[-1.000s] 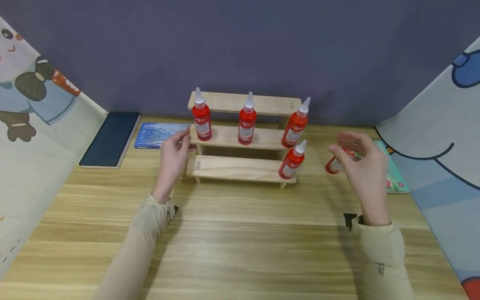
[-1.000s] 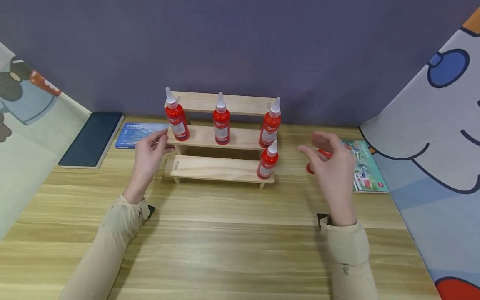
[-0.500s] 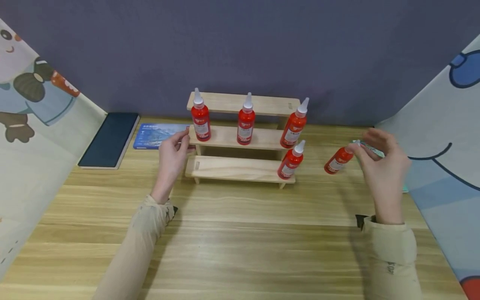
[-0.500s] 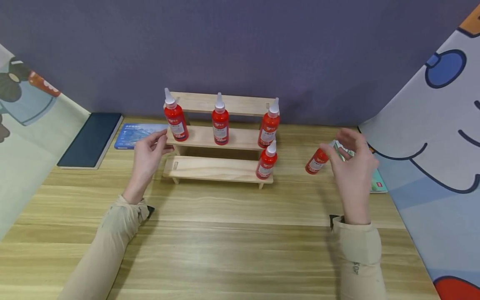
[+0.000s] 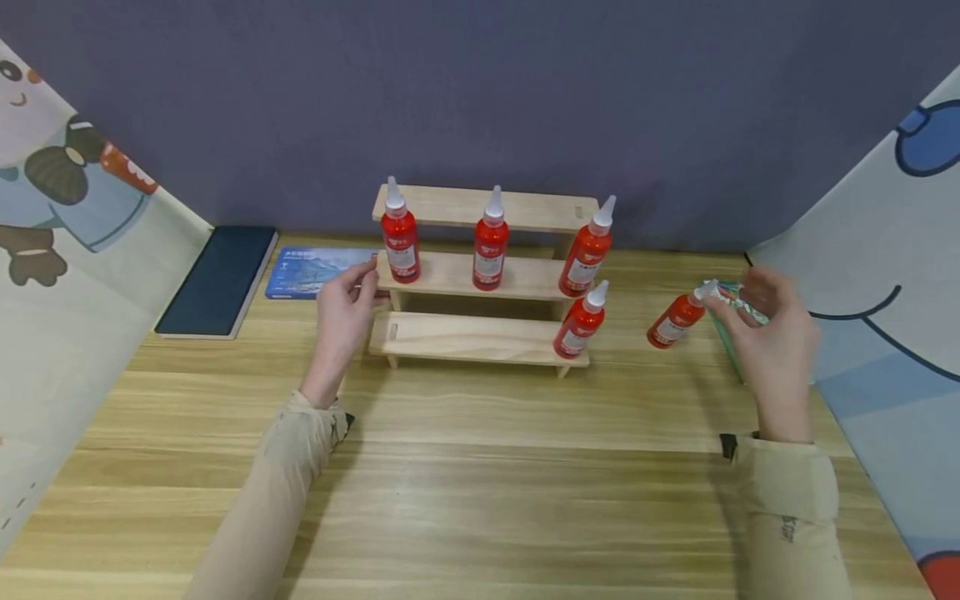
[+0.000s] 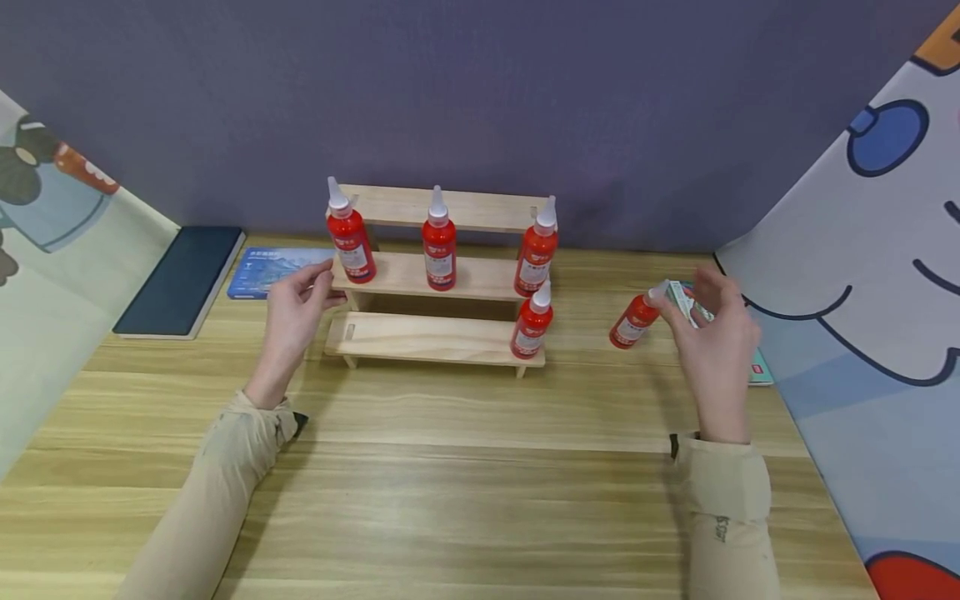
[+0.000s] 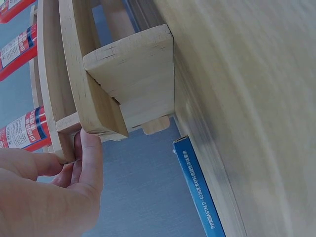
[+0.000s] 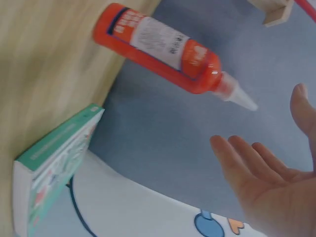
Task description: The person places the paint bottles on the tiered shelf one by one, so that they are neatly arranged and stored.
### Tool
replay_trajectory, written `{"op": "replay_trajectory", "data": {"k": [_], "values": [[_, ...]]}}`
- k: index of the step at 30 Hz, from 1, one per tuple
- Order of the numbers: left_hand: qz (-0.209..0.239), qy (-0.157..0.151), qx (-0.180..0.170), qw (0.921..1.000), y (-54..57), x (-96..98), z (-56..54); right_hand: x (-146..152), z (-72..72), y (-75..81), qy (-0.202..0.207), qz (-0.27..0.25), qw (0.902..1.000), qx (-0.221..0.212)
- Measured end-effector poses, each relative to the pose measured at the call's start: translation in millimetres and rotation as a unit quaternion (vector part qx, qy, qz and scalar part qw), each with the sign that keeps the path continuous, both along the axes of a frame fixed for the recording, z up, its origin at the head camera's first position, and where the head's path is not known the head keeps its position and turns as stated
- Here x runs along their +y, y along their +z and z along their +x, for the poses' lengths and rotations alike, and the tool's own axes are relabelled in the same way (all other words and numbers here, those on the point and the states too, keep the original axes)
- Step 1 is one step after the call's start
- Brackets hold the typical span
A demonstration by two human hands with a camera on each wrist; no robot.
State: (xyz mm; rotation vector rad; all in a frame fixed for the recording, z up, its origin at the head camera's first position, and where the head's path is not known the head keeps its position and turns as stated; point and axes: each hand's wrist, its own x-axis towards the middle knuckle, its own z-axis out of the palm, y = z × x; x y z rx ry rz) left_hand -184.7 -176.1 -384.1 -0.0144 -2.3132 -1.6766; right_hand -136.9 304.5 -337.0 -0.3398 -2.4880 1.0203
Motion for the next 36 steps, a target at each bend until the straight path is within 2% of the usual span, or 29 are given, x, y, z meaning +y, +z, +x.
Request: {"op": "replay_trajectory", "data": {"k": [7, 16, 24, 36], "values": [[0.001, -0.001, -0.004, 1.0, 0.3, -0.1, 0.7, 10.6, -6.6, -11.2, 0.024, 0.006, 0.9981, -0.056], [-0.001, 0.0, 0.002, 1.0, -0.9, 0.1, -0.3, 13.6, -12.5, -22.3, 0.073, 0.03, 0.9924, -0.094], [-0.006, 0.001, 0.001, 1.0, -1.3, -0.3, -0.2, 12.4, -17.4, -29.7, 0.102, 0.028, 0.9897, -0.096], [-0.001, 0.003, 0.0, 1.0, -2.1, -0.1, -2.1, 9.4, -22.7, -37.5, 0.118, 0.039, 0.9874, -0.098]]}}
